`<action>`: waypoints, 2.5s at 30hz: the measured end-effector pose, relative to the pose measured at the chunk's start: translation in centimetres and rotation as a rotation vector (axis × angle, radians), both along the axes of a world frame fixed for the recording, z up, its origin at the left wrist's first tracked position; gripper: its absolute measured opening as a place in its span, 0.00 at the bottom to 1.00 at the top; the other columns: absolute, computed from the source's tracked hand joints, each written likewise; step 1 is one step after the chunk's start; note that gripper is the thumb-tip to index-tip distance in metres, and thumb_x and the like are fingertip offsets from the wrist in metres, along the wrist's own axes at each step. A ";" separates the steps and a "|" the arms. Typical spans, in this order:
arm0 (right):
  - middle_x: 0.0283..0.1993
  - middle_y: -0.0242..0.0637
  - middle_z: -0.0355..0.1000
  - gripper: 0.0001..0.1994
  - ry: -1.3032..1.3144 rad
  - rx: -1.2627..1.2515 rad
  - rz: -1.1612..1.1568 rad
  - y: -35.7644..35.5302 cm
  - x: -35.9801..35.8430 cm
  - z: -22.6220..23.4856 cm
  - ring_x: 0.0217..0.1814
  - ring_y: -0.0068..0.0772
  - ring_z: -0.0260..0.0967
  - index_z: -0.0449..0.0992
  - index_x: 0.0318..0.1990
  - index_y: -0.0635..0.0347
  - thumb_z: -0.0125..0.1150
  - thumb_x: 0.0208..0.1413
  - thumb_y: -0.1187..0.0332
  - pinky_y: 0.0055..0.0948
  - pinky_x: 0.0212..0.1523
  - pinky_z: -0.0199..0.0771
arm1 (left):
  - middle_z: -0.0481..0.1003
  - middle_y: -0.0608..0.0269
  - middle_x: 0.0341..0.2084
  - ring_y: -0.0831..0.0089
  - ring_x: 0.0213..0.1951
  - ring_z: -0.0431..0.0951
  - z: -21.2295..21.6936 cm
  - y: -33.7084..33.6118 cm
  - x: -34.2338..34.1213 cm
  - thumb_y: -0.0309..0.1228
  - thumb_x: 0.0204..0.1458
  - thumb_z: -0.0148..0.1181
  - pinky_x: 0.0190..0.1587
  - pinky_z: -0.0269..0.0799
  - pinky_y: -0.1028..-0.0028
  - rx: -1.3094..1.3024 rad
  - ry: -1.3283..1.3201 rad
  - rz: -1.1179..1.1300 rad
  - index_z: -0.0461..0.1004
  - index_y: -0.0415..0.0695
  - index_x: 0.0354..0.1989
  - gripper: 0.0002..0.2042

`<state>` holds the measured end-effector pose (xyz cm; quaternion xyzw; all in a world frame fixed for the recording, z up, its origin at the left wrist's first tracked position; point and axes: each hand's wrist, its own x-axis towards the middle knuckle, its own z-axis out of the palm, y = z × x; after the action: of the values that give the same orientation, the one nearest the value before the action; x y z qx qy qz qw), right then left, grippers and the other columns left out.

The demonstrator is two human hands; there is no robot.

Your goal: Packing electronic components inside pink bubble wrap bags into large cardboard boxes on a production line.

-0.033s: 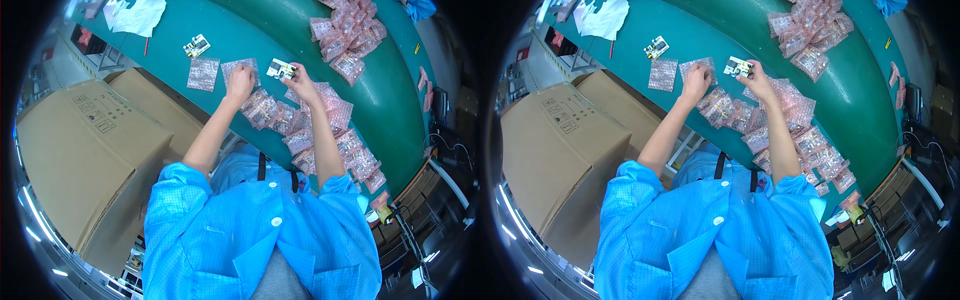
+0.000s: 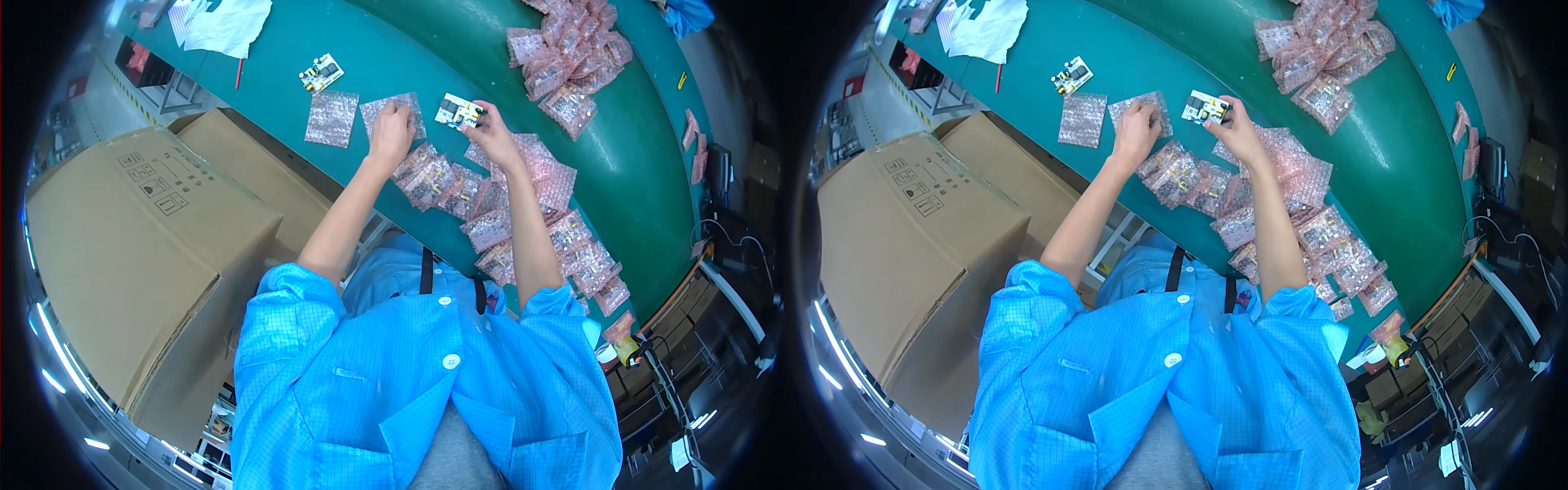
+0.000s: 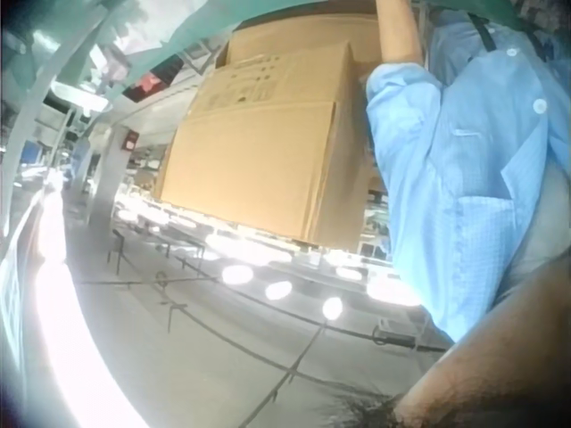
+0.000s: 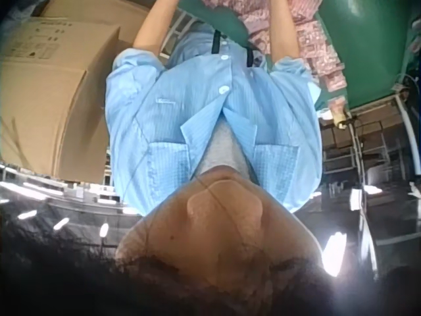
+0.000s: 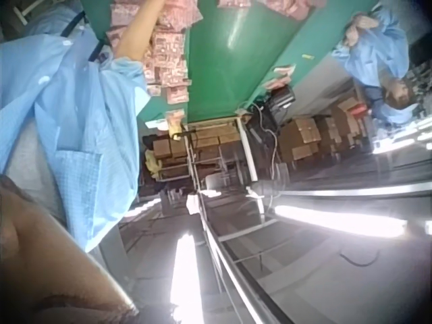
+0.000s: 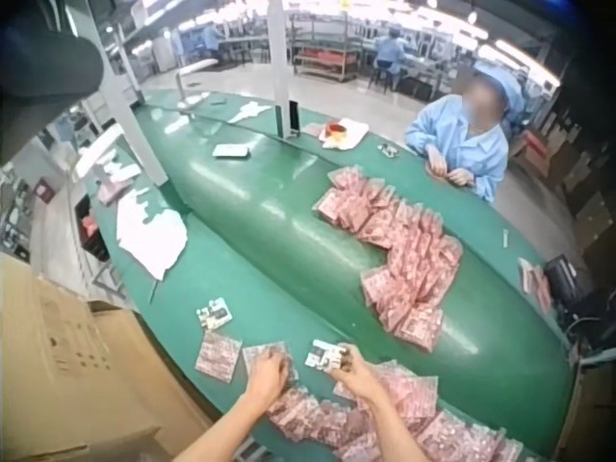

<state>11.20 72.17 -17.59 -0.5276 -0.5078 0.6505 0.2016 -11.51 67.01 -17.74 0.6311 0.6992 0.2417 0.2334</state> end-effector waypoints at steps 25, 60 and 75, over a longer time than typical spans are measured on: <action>0.38 0.34 0.77 0.26 -0.023 -0.187 0.042 2.0 -1.7 1.7 0.34 0.18 0.69 0.68 0.54 0.66 0.67 0.47 0.69 0.19 0.33 0.66 | 0.72 0.61 0.34 0.62 0.42 0.69 -1.7 -1.2 -0.1 0.28 0.43 0.64 0.47 0.65 0.66 0.266 -0.191 0.213 0.78 0.45 0.28 0.04; 0.23 0.26 0.70 0.16 0.018 -0.148 -0.125 -0.8 -5.7 4.2 0.19 0.13 0.60 0.65 0.34 0.53 0.71 0.45 0.71 0.16 0.17 0.51 | 0.59 0.59 0.61 0.51 0.62 0.52 2.0 -1.1 -0.6 0.38 0.43 0.66 0.62 0.46 0.54 0.183 -0.250 0.153 0.83 0.58 0.29 0.04; 0.35 0.34 0.74 0.18 0.152 -0.159 -0.055 -3.8 -3.4 6.3 0.30 0.17 0.66 0.65 0.46 0.62 0.67 0.51 0.70 0.17 0.28 0.64 | 0.48 0.42 0.62 0.51 0.66 0.48 6.3 -5.6 3.1 0.35 0.49 0.62 0.65 0.50 0.58 0.073 -0.868 0.204 0.56 0.42 0.61 0.32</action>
<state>7.75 68.36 -11.33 -0.5048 -0.4231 0.7212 0.2146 -8.46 61.43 -11.41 0.4067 0.5863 0.5303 0.4578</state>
